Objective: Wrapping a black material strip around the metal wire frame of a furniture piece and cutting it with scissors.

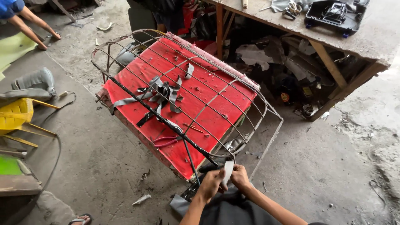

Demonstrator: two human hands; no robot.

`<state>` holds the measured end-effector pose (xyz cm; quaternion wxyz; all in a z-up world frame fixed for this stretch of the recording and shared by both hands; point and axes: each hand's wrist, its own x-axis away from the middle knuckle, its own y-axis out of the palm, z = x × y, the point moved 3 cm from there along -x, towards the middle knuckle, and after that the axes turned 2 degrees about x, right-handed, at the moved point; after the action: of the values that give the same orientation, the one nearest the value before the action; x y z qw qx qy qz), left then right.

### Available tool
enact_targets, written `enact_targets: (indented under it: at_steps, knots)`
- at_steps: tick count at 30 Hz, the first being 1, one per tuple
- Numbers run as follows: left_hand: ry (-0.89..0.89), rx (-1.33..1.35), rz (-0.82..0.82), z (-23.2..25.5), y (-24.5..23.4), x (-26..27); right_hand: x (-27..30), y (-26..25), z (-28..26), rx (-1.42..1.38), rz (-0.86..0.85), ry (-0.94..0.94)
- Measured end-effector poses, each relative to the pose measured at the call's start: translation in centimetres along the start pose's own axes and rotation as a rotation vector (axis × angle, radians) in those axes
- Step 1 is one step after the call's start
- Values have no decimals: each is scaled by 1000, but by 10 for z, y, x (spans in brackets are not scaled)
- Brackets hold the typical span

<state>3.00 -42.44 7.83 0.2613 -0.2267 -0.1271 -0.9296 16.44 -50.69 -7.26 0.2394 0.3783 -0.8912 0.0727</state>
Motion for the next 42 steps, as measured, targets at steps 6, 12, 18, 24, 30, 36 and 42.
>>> enact_targets:
  at_steps: [6,12,18,24,30,36,42]
  knots:
    - [-385,-598,95,-92,-100,72,24,6,-44,60,-52,81]
    - [-111,-706,678,-115,-114,22,29,6,-45,65,-49,39]
    - [-89,-126,493,-80,-13,-64,27,11,-45,87,-19,-3]
    - [-245,-458,430,-60,-22,-80,13,1,-30,222,31,-120]
    - [-329,-419,320,-85,-13,-59,28,4,-26,259,6,-117]
    - [-200,-452,367,-86,2,-52,24,0,-21,168,6,-62]
    - [-202,-584,312,-59,4,1,26,4,-23,104,21,-38]
